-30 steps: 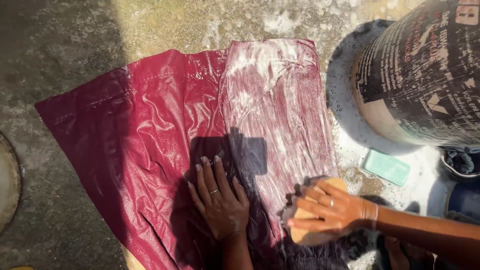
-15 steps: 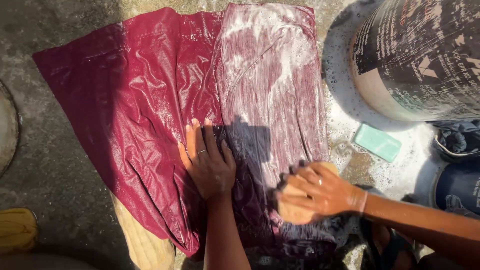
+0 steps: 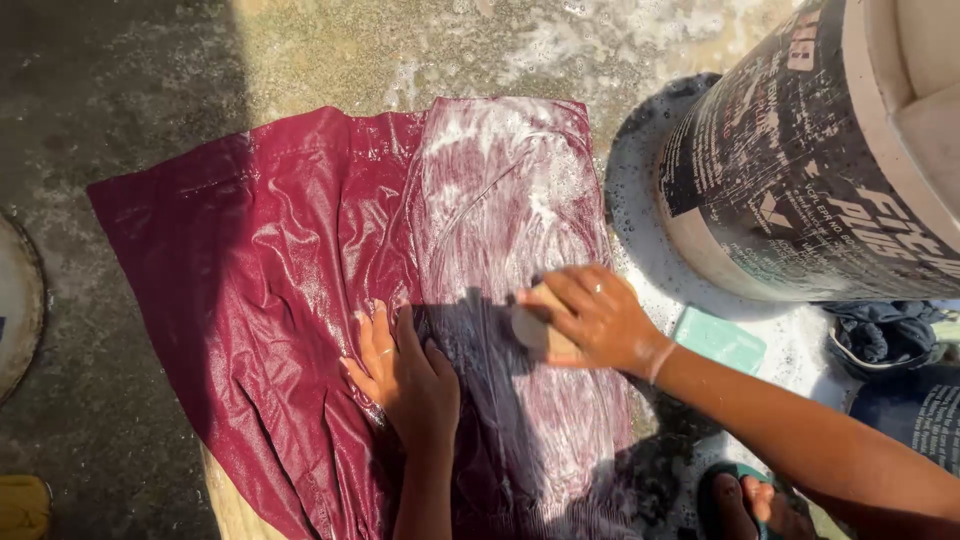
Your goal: The person is hand-washing garments by scrubbing them with a brush and soap in an outdoor setting.
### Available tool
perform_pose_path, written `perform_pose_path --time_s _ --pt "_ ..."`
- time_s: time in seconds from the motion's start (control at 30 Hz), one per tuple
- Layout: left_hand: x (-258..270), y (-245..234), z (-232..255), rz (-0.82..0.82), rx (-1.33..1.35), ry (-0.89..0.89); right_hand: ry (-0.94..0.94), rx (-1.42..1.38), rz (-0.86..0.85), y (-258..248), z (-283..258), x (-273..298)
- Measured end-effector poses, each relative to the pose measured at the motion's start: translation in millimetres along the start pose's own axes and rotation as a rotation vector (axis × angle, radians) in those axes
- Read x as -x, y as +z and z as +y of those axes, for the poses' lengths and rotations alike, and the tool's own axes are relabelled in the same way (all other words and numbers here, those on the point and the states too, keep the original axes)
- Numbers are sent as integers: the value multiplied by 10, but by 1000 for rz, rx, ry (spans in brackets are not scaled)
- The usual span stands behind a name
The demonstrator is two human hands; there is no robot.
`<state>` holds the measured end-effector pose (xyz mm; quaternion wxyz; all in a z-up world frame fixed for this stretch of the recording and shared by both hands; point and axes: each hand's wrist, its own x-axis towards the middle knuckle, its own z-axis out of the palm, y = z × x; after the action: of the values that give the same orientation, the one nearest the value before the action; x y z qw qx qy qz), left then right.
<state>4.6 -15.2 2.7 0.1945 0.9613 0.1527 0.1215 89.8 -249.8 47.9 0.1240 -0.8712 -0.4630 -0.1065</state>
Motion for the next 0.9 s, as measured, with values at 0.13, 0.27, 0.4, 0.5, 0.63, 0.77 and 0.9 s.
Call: perform_pose_path --time_s 0.13,0.27,0.4,0.5,0.63,0.77,0.9 --pt "105 -154 484 -5 72 53 498 260 165 492 1062 -1055" --pt "756 -353 839 -256 290 387 507 412 206 292 579 -819" --pt "1847 -73 794 -358 293 880 363 194 116 -232 -17 -74" --pt "2049 -55 524 -296 319 891 380 61 -19 -582 -148 337" --pt "2043 -317 464 -343 537 811 673 -370 -276 -847 -125 884" --pt "1304 -914 676 -465 605 471 758 -428 -257 -1292 -45 964" --pt "323 -2302 1007 -548 662 106 373 -284 -492 -1734 -60 730"
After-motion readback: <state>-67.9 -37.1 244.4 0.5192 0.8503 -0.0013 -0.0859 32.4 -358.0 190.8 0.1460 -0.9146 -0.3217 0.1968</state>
